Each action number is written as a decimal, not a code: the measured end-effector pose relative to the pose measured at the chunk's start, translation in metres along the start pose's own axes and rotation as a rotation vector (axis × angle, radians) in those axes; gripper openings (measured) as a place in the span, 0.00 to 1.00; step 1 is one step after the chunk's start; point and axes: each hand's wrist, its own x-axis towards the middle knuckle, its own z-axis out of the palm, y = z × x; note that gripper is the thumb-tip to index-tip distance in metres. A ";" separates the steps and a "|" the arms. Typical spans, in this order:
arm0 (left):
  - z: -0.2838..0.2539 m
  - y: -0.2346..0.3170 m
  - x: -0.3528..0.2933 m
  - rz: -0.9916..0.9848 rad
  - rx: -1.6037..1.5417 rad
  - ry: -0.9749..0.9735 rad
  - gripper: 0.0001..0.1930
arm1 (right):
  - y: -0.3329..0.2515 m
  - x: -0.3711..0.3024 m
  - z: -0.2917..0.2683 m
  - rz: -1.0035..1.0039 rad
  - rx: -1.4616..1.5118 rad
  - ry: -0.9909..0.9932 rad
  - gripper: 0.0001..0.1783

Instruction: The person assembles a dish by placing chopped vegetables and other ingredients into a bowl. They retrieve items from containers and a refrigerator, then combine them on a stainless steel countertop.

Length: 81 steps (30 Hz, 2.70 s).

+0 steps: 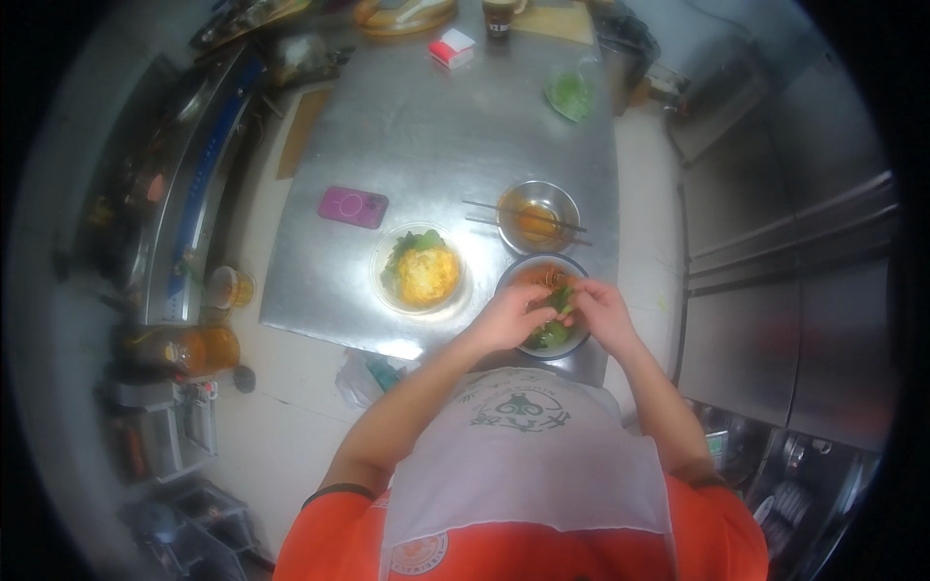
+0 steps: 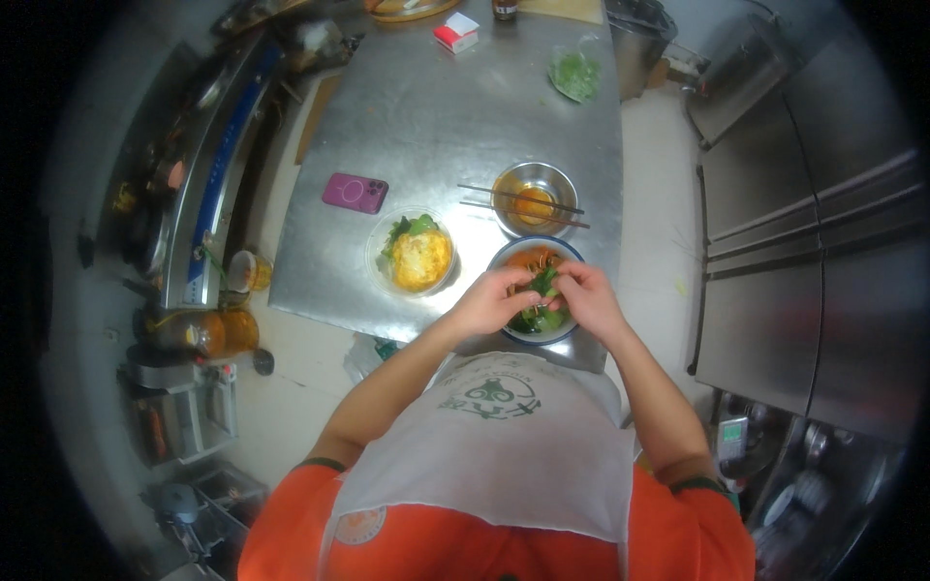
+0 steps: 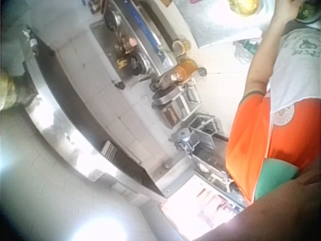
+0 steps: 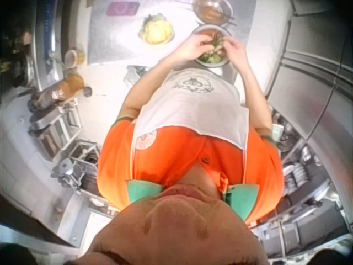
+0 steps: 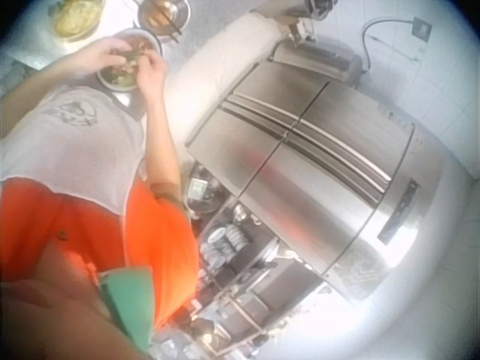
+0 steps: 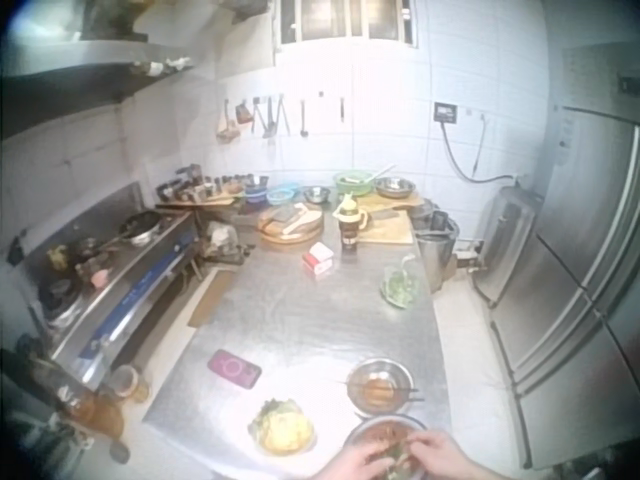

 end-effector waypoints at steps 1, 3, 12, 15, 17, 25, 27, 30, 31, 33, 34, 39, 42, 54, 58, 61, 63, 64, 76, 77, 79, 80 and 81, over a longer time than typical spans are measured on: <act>0.001 0.000 0.001 0.025 0.044 0.007 0.10 | 0.000 0.000 0.001 0.000 0.002 0.008 0.10; 0.003 0.000 0.007 -0.002 0.139 0.025 0.09 | -0.003 -0.002 0.003 -0.019 -0.009 0.029 0.10; 0.012 -0.006 0.023 0.079 0.167 0.021 0.06 | 0.005 0.003 0.000 -0.073 -0.235 0.102 0.10; 0.010 -0.004 0.025 0.066 0.191 0.026 0.06 | -0.007 0.000 0.006 -0.086 -0.309 0.135 0.08; 0.009 -0.001 0.025 0.051 0.202 0.028 0.06 | -0.010 0.000 0.007 -0.109 -0.325 0.138 0.07; 0.010 0.011 0.023 0.103 0.222 0.079 0.06 | -0.013 -0.002 0.008 -0.189 -0.313 0.148 0.06; 0.011 0.008 0.023 0.132 0.213 0.070 0.06 | -0.016 -0.004 0.009 -0.197 -0.337 0.138 0.07; 0.012 -0.004 0.025 0.163 0.225 0.050 0.06 | -0.015 -0.006 0.005 -0.171 -0.341 0.113 0.08; 0.012 -0.008 0.024 0.172 0.234 0.045 0.07 | -0.013 -0.005 0.004 -0.149 -0.305 0.114 0.07; 0.010 0.000 0.021 0.124 0.168 0.037 0.09 | -0.010 -0.003 0.006 -0.126 -0.270 0.124 0.08; 0.010 0.003 0.018 0.100 0.135 0.037 0.10 | -0.008 -0.003 0.008 -0.124 -0.274 0.127 0.08; -0.013 -0.004 -0.020 0.080 0.235 0.261 0.12 | 0.008 0.014 0.043 -0.352 -0.339 0.057 0.10; -0.047 -0.011 -0.046 -0.049 0.229 0.409 0.12 | 0.007 0.046 0.075 -0.340 -0.432 -0.109 0.13; -0.122 -0.083 -0.083 -0.275 0.217 0.907 0.37 | 0.021 0.166 0.229 -0.407 -0.912 -0.272 0.20; -0.118 -0.069 -0.107 -0.198 0.371 0.910 0.28 | 0.036 0.174 0.226 -0.420 -0.941 -0.272 0.12; -0.131 -0.068 -0.116 -0.171 0.689 0.729 0.22 | 0.044 0.171 0.217 -0.461 -0.939 -0.251 0.10; -0.135 -0.066 -0.116 -0.147 0.933 0.579 0.18 | 0.040 0.148 0.218 -0.458 -0.946 -0.331 0.09; -0.136 -0.073 -0.112 -0.151 1.000 0.527 0.15 | 0.044 0.140 0.214 -0.492 -0.939 -0.378 0.09; -0.169 -0.077 -0.073 -0.387 1.199 0.486 0.14 | 0.044 0.077 0.211 -0.476 -0.996 -0.318 0.12; -0.171 -0.076 -0.072 -0.385 1.196 0.480 0.13 | 0.042 0.071 0.209 -0.538 -0.982 -0.296 0.12; -0.173 -0.075 -0.072 -0.352 1.170 0.498 0.12 | 0.042 0.056 0.201 -0.568 -0.918 -0.218 0.11; -0.173 -0.075 -0.075 -0.323 1.148 0.522 0.11 | 0.045 0.046 0.197 -0.537 -0.865 -0.166 0.11; -0.174 -0.076 -0.075 -0.290 1.125 0.545 0.10 | 0.046 0.037 0.193 -0.507 -0.814 -0.112 0.10</act>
